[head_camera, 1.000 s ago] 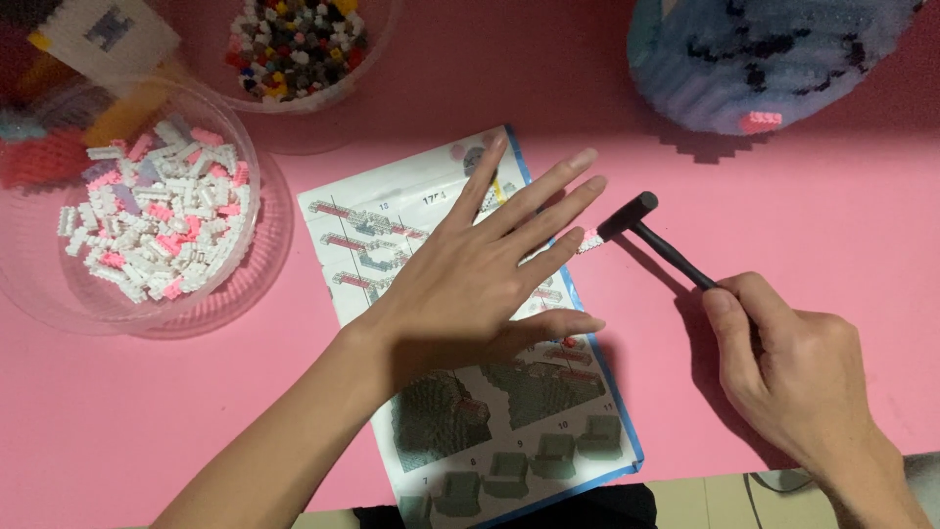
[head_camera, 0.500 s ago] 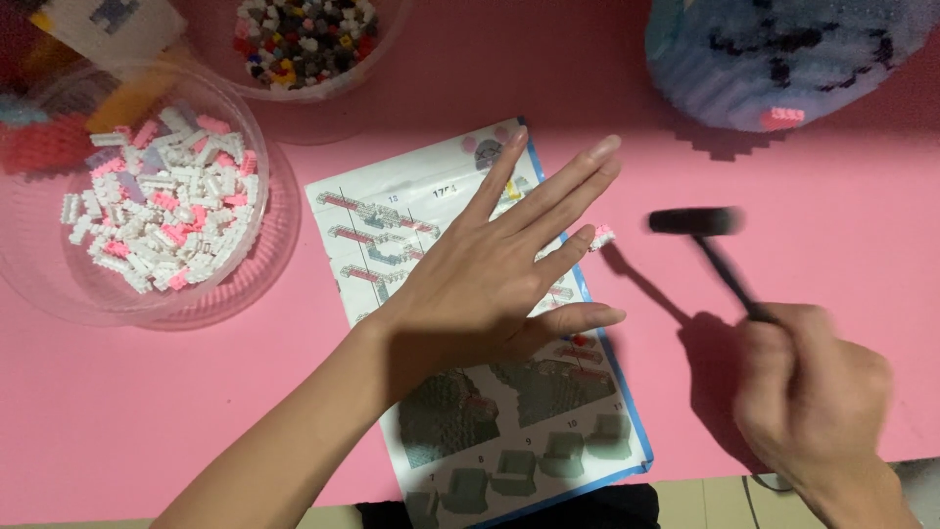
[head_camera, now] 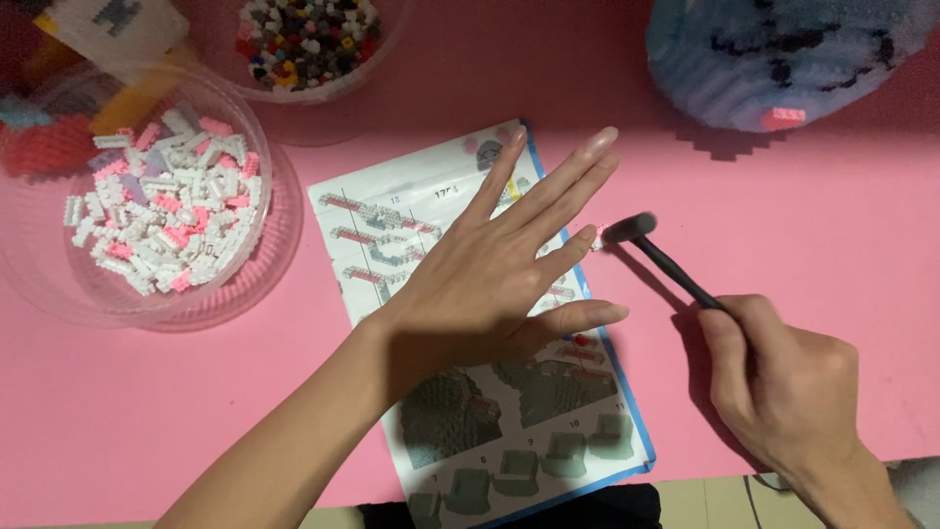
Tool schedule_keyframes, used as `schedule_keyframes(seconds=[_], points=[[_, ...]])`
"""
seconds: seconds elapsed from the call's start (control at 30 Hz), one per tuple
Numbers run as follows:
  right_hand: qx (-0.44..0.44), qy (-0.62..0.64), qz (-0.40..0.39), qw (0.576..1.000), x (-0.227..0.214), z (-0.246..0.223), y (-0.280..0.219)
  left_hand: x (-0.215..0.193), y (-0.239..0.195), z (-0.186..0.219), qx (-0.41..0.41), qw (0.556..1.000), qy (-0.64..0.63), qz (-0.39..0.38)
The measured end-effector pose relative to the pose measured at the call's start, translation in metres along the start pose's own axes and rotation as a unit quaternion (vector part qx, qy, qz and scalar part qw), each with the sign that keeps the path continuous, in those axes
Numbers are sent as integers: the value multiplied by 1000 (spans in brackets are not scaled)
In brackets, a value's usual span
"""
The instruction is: The person assembles small pink and white plastic beads into a linear strip by hand, following a printed instruction sheet. They use a small hammer to tap the beads together and continue adding beads to extend the strip.
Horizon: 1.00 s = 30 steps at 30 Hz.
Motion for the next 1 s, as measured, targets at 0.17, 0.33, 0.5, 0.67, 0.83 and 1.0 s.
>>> schedule_keyframes(seconds=[0.17, 0.33, 0.5, 0.67, 0.83, 1.0], points=[[-24, -1, 10, 1000, -2, -7, 3, -1, -1, 0, -7, 1000, 4, -7], [-60, -38, 78, 994, -3, -3, -5, 21, -12, -13, 13, 999, 30, 28], [-35, 77, 72, 994, -7, 6, -8, 5, -2, -4, -3, 998, 55, 6], [18, 143, 106, 984, -6, 29, -17, 32, -21, -17, 29, 999, -5, 46], [-14, 109, 122, 986, -7, 63, -20, 23, -20, -17, 11, 999, 29, 13], [-72, 175, 132, 973, -6, 75, -5, 1, -8, -7, -1, 1000, -9, -26]])
Point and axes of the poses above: each hand's wrist, its own y-axis towards the middle knuckle, its own x-axis out of the palm, z = x × y, the point moved 4 cm from there along y, towards the middle knuckle, and after that the axes turned 15 degrees about -z, right-handed, at the moved point
